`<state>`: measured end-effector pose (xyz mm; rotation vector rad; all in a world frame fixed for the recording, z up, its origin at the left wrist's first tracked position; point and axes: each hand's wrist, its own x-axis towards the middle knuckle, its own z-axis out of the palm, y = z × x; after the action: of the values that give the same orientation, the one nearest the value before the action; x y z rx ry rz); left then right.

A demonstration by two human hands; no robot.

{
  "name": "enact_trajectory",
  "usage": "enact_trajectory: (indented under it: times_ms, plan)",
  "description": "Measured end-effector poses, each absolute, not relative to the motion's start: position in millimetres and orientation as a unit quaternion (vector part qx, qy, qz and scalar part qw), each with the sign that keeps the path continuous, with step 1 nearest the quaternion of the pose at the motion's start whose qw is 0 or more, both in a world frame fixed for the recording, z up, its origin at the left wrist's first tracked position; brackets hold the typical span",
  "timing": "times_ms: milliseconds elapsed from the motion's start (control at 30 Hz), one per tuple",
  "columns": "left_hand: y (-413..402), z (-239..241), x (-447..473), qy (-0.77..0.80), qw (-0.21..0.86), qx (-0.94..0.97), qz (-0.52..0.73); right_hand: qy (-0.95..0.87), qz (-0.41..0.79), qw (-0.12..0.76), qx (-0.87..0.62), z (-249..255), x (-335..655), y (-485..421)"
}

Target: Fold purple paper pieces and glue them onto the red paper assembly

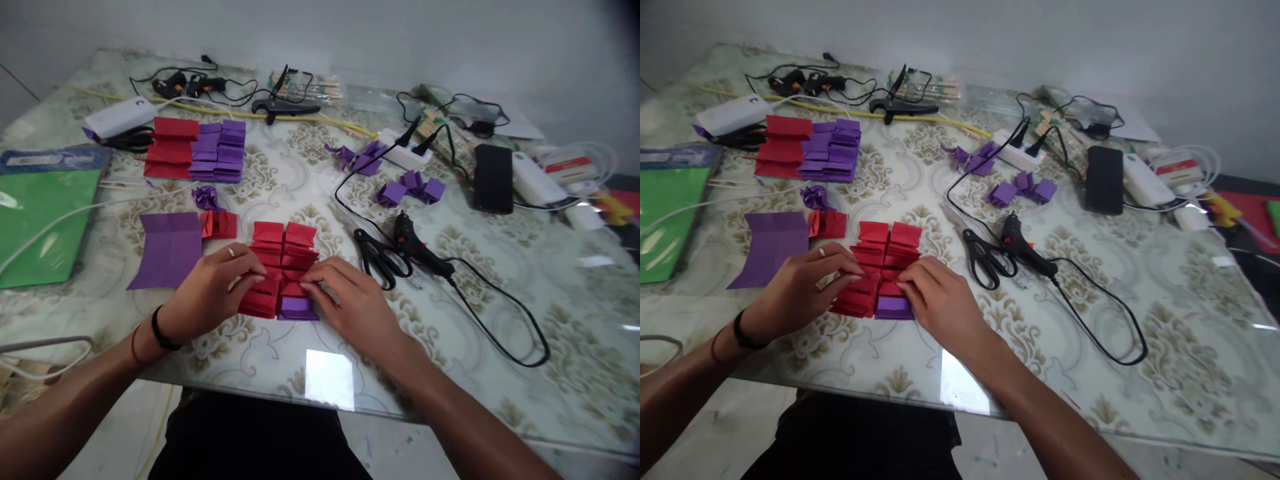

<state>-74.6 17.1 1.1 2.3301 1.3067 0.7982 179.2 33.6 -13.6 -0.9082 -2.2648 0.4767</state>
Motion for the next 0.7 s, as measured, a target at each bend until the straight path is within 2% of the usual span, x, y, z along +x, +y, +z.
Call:
enact_trajectory:
  times_ms: [367, 700]
  plan:
    - [23, 7, -66, 0.446, 0.275, 0.828, 0.201, -0.871, 0.207, 0.298, -0.331, -12, 179, 35]
    - [27, 16, -59, 0.484, 0.394, 0.742, 0.245, -0.841, 0.288, 0.263, -0.374, 7, 171, 31]
